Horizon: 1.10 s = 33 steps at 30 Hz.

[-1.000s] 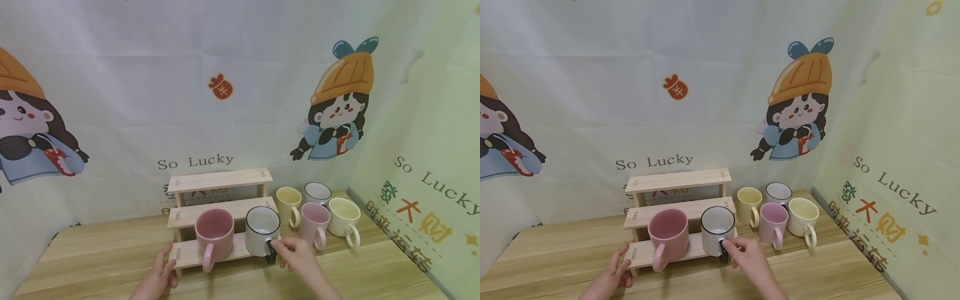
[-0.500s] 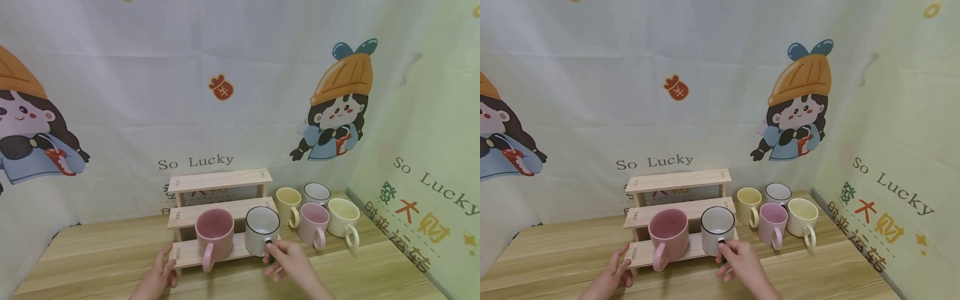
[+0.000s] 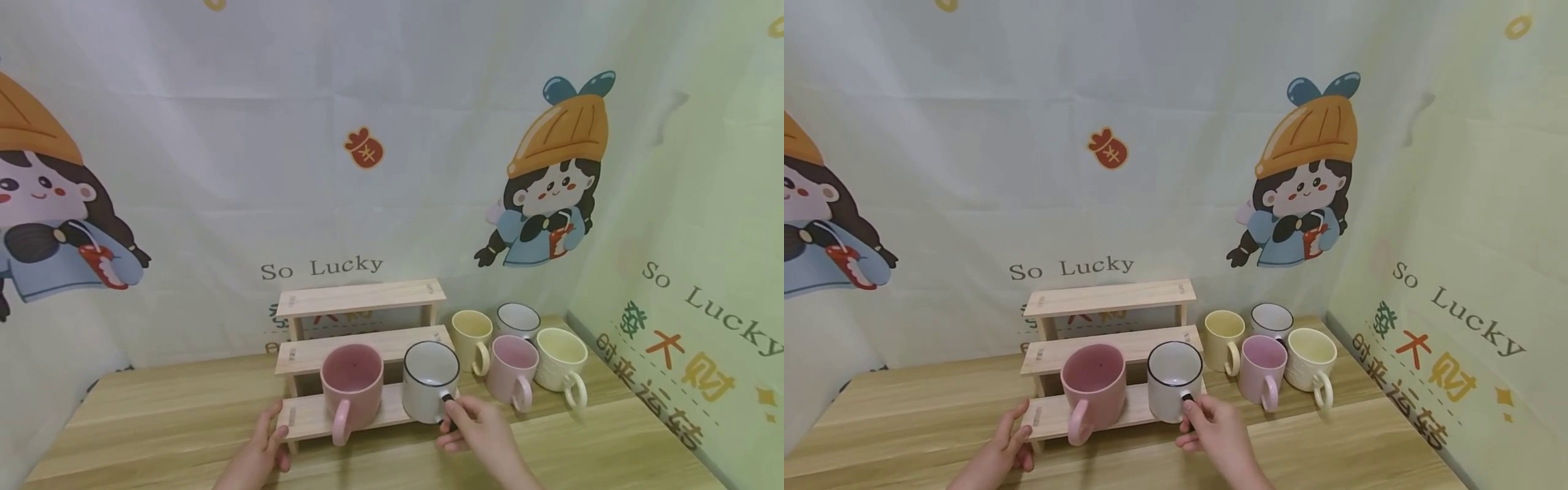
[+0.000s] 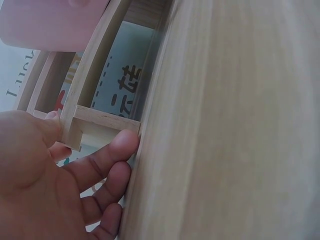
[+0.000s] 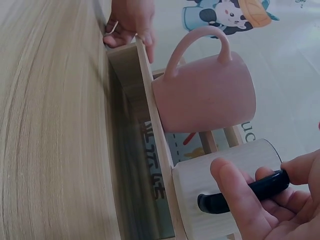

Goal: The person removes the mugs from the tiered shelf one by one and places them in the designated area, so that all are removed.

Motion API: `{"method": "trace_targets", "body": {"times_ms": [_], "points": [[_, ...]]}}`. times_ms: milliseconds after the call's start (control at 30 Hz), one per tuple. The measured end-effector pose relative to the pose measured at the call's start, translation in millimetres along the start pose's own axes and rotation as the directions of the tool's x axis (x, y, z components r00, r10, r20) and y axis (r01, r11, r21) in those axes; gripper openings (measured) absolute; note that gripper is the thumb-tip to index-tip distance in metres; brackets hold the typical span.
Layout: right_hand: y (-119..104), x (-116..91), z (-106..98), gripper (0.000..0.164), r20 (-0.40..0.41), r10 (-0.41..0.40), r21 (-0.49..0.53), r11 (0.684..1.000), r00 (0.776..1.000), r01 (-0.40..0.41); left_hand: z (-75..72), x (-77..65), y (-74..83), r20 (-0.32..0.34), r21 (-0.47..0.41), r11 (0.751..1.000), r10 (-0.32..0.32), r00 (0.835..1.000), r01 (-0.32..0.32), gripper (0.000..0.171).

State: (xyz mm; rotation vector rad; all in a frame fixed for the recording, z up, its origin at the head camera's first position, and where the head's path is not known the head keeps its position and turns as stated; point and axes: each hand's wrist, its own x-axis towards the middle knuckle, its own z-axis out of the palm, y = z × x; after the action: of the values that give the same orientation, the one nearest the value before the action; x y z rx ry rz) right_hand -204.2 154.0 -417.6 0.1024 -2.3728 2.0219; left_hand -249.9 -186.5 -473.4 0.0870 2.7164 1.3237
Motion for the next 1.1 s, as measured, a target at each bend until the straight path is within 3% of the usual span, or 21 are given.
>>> {"method": "trace_targets", "body": {"times_ms": [233, 567, 1100], "points": [[-3, -3, -3, 0.03, -0.072, 0.001, -0.014, 1.0, 0.997, -0.002, 0.6, 0.1, 0.8, -0.005, -0.013, 1.0, 0.009, 1.0, -0.009, 0.052], [-1, -8, -16, 0.03, -0.109, 0.039, -0.004, 0.999, 0.993, -0.039, 2.5, 1.5, -1.8, -0.003, -0.02, 1.0, 0.011, 1.0, -0.011, 0.052], [-3, -12, -30, 0.026, -0.32, 0.072, -0.021, 0.996, 0.945, -0.083, 1.5, 0.8, -2.5, -0.007, -0.001, 1.0, 0.026, 1.0, -0.026, 0.052]]}}
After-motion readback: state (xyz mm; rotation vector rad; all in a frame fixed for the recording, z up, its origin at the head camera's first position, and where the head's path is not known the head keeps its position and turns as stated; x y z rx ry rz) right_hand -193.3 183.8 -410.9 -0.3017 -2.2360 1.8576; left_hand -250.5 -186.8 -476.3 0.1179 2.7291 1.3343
